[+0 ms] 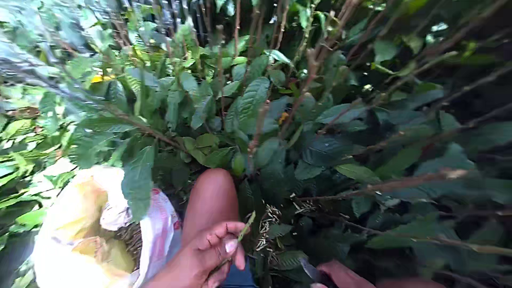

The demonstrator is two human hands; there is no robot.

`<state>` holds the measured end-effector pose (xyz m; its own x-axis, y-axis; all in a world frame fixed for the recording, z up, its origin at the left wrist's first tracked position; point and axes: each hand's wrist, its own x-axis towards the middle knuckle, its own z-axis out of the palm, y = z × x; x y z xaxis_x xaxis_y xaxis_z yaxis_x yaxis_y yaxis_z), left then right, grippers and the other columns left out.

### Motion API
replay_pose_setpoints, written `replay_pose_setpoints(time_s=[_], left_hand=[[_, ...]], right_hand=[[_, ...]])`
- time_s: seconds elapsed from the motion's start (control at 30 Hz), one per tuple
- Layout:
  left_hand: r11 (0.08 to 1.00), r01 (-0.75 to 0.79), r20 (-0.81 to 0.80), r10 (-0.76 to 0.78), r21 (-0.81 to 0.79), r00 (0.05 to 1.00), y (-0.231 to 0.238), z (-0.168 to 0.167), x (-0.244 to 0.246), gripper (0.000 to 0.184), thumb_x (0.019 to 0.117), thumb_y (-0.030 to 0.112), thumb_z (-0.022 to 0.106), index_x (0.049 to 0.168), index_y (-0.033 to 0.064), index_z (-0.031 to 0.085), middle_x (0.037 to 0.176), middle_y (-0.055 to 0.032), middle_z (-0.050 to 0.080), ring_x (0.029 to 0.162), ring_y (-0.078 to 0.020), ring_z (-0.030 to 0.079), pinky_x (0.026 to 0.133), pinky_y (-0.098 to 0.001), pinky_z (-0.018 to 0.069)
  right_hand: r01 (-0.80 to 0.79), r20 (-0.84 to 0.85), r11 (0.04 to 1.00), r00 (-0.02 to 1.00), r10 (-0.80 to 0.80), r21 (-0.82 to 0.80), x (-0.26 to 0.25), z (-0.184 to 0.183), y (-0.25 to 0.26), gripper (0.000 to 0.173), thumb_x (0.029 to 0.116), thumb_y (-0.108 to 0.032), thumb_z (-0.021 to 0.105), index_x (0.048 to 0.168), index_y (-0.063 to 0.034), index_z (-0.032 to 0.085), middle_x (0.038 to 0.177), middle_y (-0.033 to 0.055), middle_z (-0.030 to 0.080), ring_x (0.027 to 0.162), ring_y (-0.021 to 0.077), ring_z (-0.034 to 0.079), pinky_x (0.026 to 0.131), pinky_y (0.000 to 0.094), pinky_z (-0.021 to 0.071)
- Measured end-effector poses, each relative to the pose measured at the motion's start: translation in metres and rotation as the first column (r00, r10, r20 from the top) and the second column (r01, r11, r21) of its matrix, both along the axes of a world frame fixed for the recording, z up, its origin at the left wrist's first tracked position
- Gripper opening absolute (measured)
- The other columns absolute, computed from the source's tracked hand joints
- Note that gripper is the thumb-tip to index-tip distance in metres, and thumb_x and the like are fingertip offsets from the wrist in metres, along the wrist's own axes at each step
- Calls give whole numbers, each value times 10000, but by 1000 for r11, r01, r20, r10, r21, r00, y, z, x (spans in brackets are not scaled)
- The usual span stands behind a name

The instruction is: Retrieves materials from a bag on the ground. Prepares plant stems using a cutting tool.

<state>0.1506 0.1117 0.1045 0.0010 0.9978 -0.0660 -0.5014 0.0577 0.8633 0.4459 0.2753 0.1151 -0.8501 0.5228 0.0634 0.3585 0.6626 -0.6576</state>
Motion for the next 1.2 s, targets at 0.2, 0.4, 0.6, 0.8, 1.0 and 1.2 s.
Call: replay_pose_setpoints(time_s=[0.2, 0.4, 0.6, 0.8, 1.0, 1.2], left_hand=[[928, 344, -39, -353, -144, 935, 59, -6, 59, 322, 1079, 160, 487, 1384, 149, 590, 904, 37, 712, 511, 50, 454, 448, -111, 364], [863, 452, -37, -471, -227, 881, 72, -4, 73, 329, 1065, 113, 479, 1368, 133, 604, 856, 58, 691, 505, 51, 431, 444, -115, 345], [823, 437, -81, -494, -362, 866, 64, 7, 53, 340, 1056, 93, 447, 1351, 123, 614, 814, 72, 652, 502, 36, 424, 438, -123, 336], [816, 450, -54, -501, -363, 864, 78, 2, 59, 313, 1056, 94, 469, 1326, 136, 622, 815, 77, 668, 497, 50, 427, 437, -110, 337], [838, 435, -42, -473, -330, 880, 77, -4, 49, 316, 1071, 134, 465, 1363, 140, 588, 863, 32, 699, 511, 30, 475, 449, -120, 382], [876, 452, 122, -436, -171, 892, 91, -16, 77, 338, 1105, 222, 425, 1424, 168, 524, 1081, -53, 752, 646, -35, 643, 564, -183, 525]], right_hand=[[80, 68, 943, 992, -108, 323, 9, -3, -6, 520, 1027, -548, 505, 879, -77, 670, 759, 94, 655, 661, 249, 686, 535, 432, 576], [81, 63, 946, 992, -106, 312, 23, -12, -4, 554, 1025, -576, 470, 811, -92, 632, 686, 65, 601, 590, 218, 642, 477, 389, 536], [377, 123, 910, 908, -400, 174, 56, -28, 7, 539, 1024, -519, 496, 861, -41, 685, 701, 100, 645, 603, 254, 662, 512, 476, 556], [150, 92, 980, 982, -162, 128, 29, -30, 2, 561, 1032, -564, 466, 836, -69, 642, 702, 80, 618, 599, 230, 650, 488, 420, 539], [312, 63, 946, 946, -318, 90, 55, -43, 14, 559, 1044, -546, 447, 864, -59, 655, 686, 79, 618, 575, 213, 629, 484, 422, 531], [219, 4, 951, 974, -225, 220, 26, -36, 3, 564, 1035, -576, 453, 831, -83, 635, 738, 78, 613, 625, 222, 647, 501, 385, 549]])
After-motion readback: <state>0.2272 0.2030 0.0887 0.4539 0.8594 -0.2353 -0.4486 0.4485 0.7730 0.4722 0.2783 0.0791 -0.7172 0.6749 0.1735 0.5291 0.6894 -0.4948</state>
